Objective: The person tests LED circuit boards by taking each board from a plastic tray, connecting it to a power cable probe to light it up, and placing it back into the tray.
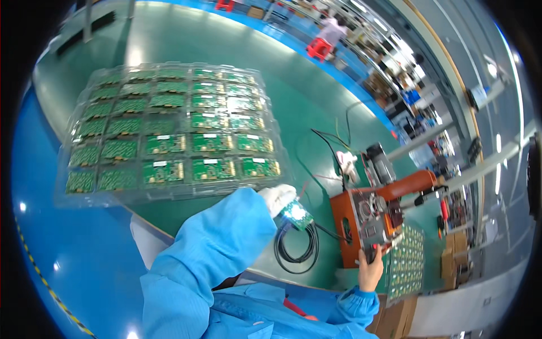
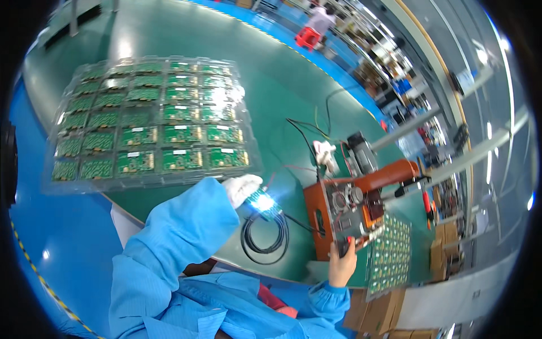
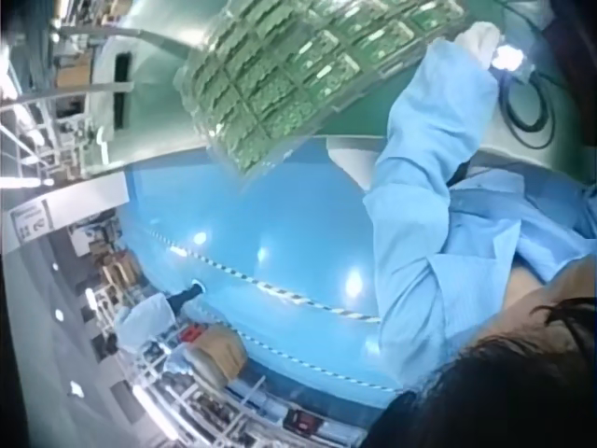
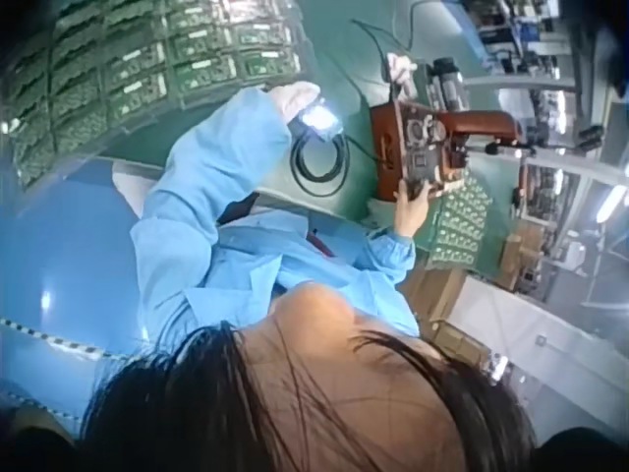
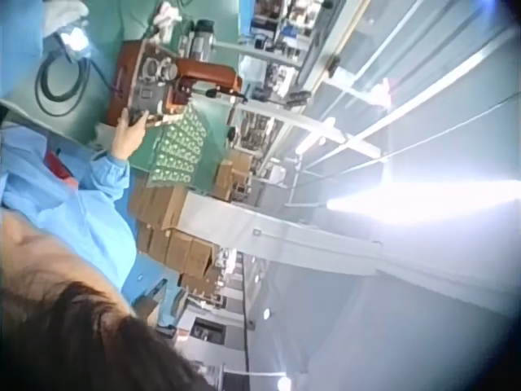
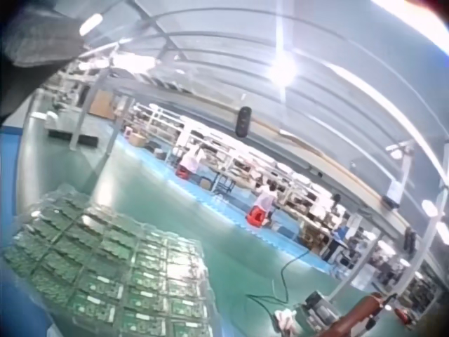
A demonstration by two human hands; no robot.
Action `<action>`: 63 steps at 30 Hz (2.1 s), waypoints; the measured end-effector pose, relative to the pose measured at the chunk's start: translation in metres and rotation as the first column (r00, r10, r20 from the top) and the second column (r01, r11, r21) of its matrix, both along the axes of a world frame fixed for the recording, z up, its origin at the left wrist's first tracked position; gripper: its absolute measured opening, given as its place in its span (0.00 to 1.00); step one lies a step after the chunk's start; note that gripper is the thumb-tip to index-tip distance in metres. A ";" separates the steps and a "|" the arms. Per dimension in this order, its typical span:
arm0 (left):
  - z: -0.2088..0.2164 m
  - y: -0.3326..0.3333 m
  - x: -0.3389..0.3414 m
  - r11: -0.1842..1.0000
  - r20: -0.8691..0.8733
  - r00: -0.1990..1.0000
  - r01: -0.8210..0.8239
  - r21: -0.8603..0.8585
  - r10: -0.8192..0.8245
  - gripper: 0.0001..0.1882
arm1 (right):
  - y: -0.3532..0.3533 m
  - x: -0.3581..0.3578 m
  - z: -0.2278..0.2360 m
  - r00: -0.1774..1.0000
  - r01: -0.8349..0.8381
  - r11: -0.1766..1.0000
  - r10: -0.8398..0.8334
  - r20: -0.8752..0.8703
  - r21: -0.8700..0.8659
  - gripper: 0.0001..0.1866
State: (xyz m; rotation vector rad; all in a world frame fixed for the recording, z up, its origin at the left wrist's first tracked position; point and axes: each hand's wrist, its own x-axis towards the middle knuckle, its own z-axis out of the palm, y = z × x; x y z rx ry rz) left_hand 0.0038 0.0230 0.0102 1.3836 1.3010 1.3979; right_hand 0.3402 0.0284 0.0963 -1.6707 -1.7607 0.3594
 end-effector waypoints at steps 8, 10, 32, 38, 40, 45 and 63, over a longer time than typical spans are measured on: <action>-0.030 0.006 -0.001 0.995 -0.130 0.987 0.092 -0.039 -0.096 0.23 | -0.006 -0.019 0.011 0.946 -0.205 0.970 0.163 -0.279 -0.128 0.11; -0.014 0.010 0.013 0.988 -0.012 0.988 0.151 -0.010 -0.151 0.24 | -0.008 -0.051 0.029 0.908 -0.407 0.914 0.404 -0.114 -0.003 0.11; 0.004 -0.017 0.007 0.963 -0.283 0.921 0.268 -0.037 -0.267 0.24 | 0.095 -0.110 -0.044 0.684 -0.453 0.891 0.332 -0.649 -0.022 0.09; 0.016 -0.004 -0.002 1.000 -0.166 0.986 -0.004 0.024 0.008 0.16 | 0.069 -0.107 -0.025 0.692 -0.719 0.625 0.603 -0.397 -0.304 0.05; -0.004 0.009 0.000 0.971 -0.031 0.997 0.075 0.228 -0.070 0.16 | 0.075 -0.100 -0.040 0.610 -0.751 0.642 0.582 -0.538 -0.158 0.05; 0.015 -0.019 -0.008 0.986 -0.314 0.949 0.034 0.163 0.019 0.20 | 0.074 -0.116 -0.052 0.526 -0.845 0.519 0.760 -0.381 -0.131 0.08; 0.087 -0.125 -0.128 0.807 -0.287 0.754 -0.547 0.224 0.591 0.16 | 0.074 -0.111 -0.062 0.502 -0.737 0.611 0.781 -0.371 0.289 0.06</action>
